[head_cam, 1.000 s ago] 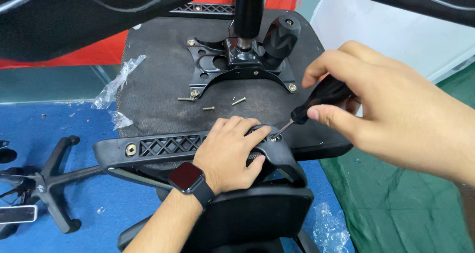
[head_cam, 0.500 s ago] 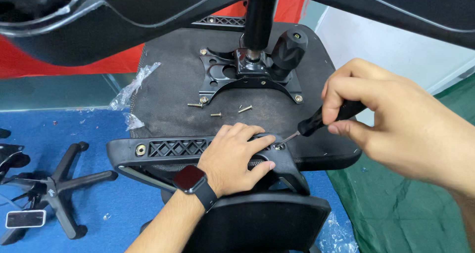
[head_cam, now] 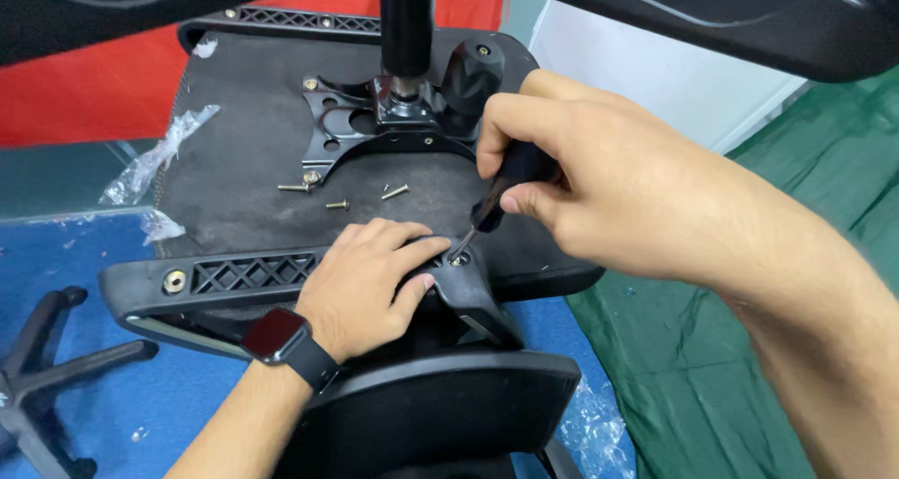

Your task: The person uses a screwdriver to tighten screws on the underside of an office chair seat, securing the central gas lift and the seat frame. The person systematically works through multiple fasteners to attach the components.

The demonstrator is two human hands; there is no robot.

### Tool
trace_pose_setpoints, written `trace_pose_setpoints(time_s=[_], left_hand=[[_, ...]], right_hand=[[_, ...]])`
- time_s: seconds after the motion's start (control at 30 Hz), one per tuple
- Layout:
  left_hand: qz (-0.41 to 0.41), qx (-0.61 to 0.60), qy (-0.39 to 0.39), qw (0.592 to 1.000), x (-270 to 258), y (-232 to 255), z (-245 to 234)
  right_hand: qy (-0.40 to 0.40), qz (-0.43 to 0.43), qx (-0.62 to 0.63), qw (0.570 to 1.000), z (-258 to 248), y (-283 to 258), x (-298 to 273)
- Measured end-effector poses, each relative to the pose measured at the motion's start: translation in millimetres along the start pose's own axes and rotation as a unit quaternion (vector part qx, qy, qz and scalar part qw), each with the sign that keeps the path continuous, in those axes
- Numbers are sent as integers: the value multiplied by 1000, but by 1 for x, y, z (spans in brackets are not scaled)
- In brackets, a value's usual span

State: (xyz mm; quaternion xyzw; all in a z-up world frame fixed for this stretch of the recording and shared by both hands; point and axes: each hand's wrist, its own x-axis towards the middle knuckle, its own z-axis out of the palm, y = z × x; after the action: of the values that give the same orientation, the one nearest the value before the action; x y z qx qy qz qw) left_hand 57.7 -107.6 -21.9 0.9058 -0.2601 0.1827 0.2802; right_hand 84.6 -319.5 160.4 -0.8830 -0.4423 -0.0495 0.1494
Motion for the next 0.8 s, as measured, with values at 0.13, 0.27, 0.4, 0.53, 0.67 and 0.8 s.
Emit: trace_pose_setpoints(time_s=[0.13, 0.27, 0.4, 0.53, 0.67, 0.8], left_hand=[[-20, -1, -2, 1000, 1, 0, 2], [-24, -6, 3, 1000, 3, 3, 0], [-36, -10, 6, 999, 6, 3, 0], [-50, -23, 32, 998, 9, 5, 4], [-102, -40, 12, 994, 14, 5, 4], [-98, -35, 17, 994, 15, 8, 4]], right_hand=[[9, 102, 37, 994, 5, 7, -15], [59, 208, 69, 974, 4, 13, -31], [117, 284, 90, 947, 8, 18, -47], [130, 330, 86, 931, 18, 17, -55], [138, 323, 74, 933, 24, 16, -59], [145, 295, 56, 943, 29, 21, -66]])
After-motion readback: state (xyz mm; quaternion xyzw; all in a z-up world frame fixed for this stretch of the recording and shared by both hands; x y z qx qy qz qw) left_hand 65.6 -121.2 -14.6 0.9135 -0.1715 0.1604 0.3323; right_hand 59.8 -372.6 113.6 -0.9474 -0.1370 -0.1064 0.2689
